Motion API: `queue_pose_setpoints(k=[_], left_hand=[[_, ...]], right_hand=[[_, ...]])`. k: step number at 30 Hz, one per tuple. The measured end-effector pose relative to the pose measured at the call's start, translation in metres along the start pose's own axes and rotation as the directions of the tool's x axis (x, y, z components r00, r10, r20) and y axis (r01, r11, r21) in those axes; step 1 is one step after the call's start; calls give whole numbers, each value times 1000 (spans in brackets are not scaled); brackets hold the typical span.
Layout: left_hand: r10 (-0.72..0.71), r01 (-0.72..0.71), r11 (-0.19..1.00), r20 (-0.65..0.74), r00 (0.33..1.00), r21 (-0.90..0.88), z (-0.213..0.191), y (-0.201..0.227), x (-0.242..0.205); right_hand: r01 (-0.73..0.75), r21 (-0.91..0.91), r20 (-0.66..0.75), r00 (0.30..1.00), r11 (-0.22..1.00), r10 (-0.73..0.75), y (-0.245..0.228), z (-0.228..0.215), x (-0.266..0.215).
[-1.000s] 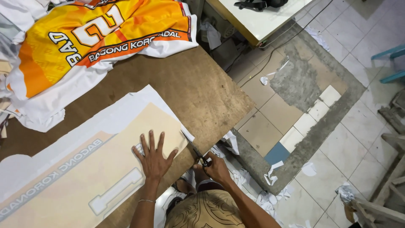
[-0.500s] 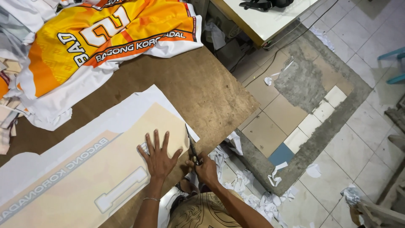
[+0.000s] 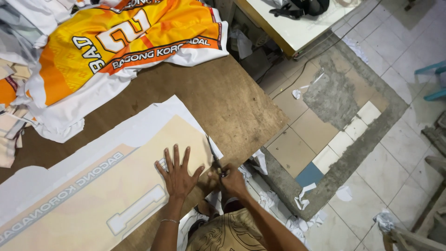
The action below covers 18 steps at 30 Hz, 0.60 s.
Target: The person uses scissors to cut a piece of white fabric that is laid over a sports jersey on a wooden table. They trim the edges of the fabric, remove the cut pieces, and then flip the jersey over to continue cutting the fabric on the other side.
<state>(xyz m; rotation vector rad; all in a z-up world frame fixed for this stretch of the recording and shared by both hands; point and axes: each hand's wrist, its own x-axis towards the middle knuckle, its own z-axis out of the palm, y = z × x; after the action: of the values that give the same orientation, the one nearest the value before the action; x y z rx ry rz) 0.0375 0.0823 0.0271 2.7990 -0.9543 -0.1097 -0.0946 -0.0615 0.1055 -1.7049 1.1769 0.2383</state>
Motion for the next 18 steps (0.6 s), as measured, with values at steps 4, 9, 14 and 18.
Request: queue_pose_setpoints(k=[4, 9, 14, 18], left_hand=[[-19, 19, 1000, 1, 1000, 4, -2, 1, 0], [-38, 38, 999, -5, 999, 6, -9, 4, 2], [-84, 83, 996, 214, 973, 10, -25, 9, 7], [-98, 91, 995, 266, 959, 36, -31, 11, 9]], right_hand=[[97, -221, 125, 990, 971, -70, -22, -58, 0], [349, -313, 215, 932, 883, -292, 13, -76, 79], [401, -357, 240, 912, 844, -332, -14, -80, 84], [393, -357, 263, 913, 847, -313, -15, -82, 83]])
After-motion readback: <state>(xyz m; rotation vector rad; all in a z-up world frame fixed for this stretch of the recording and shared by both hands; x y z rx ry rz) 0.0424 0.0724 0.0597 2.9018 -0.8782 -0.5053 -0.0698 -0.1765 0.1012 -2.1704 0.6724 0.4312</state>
